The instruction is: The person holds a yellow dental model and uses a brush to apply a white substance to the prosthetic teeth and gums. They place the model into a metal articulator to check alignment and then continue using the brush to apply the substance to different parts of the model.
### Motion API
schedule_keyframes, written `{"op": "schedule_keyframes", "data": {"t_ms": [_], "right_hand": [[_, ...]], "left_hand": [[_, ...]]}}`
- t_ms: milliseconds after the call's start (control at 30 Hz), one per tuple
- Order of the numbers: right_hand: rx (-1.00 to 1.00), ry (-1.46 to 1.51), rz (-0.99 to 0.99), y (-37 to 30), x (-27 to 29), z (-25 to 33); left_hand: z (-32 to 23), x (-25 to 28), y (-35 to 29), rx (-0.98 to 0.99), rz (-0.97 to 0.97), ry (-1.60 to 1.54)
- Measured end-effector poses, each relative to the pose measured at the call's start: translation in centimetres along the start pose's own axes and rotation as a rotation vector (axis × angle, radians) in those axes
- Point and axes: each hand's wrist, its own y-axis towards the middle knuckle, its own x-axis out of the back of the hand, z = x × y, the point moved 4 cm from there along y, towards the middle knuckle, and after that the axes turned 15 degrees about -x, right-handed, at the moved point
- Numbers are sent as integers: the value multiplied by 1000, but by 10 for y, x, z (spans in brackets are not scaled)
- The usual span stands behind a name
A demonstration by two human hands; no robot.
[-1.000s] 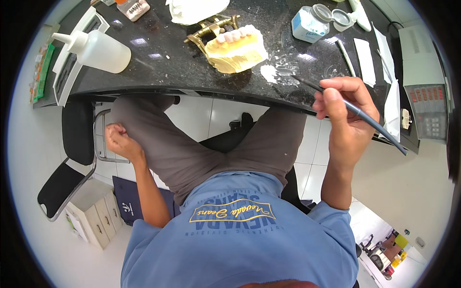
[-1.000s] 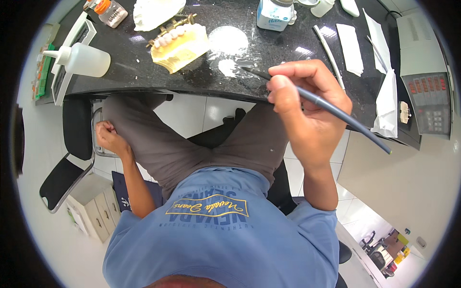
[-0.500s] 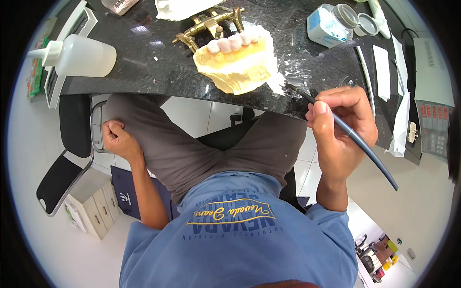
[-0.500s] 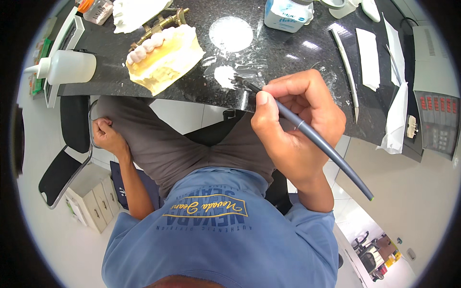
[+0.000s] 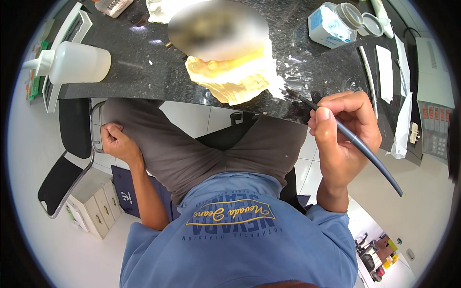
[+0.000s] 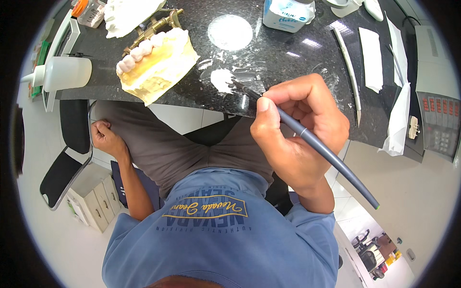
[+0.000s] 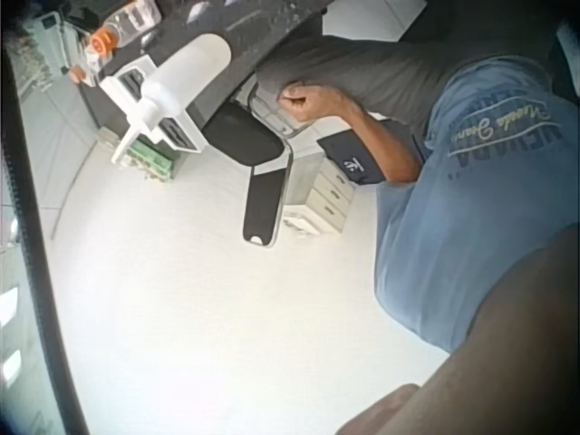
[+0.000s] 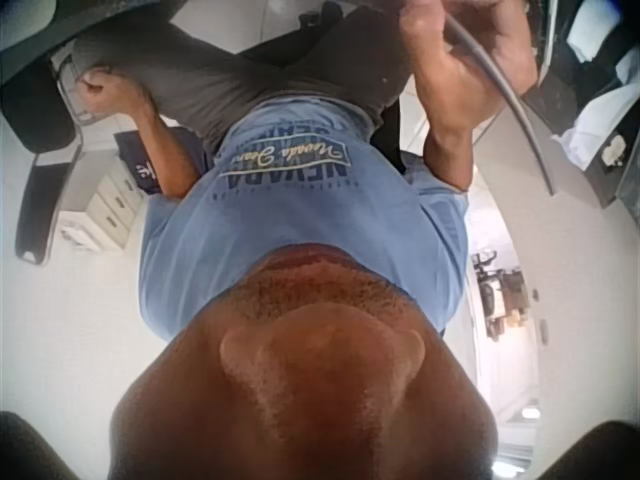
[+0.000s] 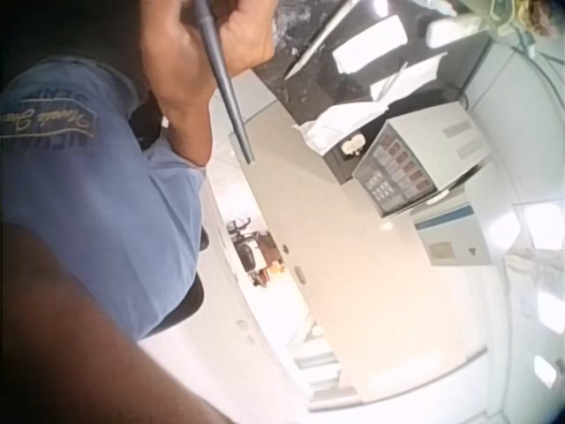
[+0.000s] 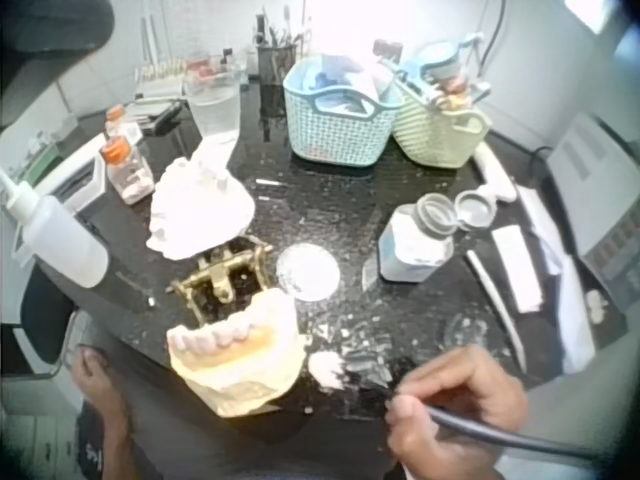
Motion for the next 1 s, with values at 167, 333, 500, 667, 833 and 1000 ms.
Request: {"op": "schedule_keyframes", "data": {"t_ms": [167, 333, 500, 667, 833, 1000], "right_hand": [[-8, -29, 19, 0, -1, -1], [10, -41, 12, 2, -3, 0], [11, -64, 53, -2, -3, 2], [285, 178, 71, -8, 0, 5], [593, 71, 104, -7, -23, 19], [733, 102, 68, -5, -43, 27]], "left_hand": [[0, -1, 0, -3, 2, -2], [-3, 4, 0, -48, -2, 26], [-49, 0, -3, -186, -73, -262], [-129, -15, 12, -277, -122, -658], [-174, -39, 36, -310, 147, -886], [-193, -53, 47, -195, 300, -1010]]}}
